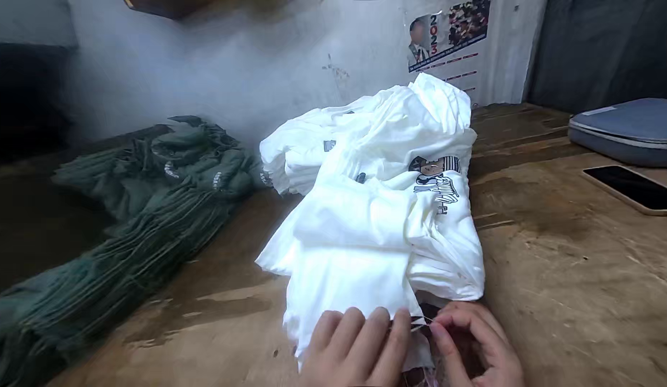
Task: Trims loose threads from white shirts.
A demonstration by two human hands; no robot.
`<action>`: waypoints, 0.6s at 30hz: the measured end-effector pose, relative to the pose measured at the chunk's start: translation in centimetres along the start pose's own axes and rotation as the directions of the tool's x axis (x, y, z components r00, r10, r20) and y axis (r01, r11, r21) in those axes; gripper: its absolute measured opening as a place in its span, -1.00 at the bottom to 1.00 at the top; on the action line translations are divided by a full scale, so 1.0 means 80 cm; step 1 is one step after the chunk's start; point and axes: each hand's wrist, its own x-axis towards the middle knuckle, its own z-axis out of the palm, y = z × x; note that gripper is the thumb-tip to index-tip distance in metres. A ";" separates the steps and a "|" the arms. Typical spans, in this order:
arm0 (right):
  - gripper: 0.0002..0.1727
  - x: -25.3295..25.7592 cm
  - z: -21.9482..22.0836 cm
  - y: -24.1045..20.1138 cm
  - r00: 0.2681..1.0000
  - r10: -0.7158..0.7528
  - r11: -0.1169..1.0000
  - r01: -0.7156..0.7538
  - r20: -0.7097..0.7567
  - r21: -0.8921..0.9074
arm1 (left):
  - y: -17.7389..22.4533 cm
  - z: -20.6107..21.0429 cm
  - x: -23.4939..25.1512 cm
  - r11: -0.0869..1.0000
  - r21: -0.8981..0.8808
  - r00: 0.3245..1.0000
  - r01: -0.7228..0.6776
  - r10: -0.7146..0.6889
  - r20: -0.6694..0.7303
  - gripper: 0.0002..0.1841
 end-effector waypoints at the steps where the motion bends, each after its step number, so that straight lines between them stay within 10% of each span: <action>1: -0.92 -0.001 0.001 0.001 0.999 -0.048 0.999 0.048 -0.020 0.018 | 0.004 0.005 0.003 1.000 0.022 1.000 -0.017 0.017 0.009 -0.73; 12: -0.89 -0.012 -0.013 0.020 0.976 -0.171 0.976 0.187 0.134 -0.115 | -0.018 0.014 -0.015 0.987 -0.141 0.997 0.070 -0.065 0.040 -0.82; 18: -0.45 -0.010 0.014 0.005 0.981 -0.195 0.963 0.193 0.009 -0.188 | -0.023 0.025 -0.012 0.926 -0.342 0.987 0.163 -0.147 0.071 -0.85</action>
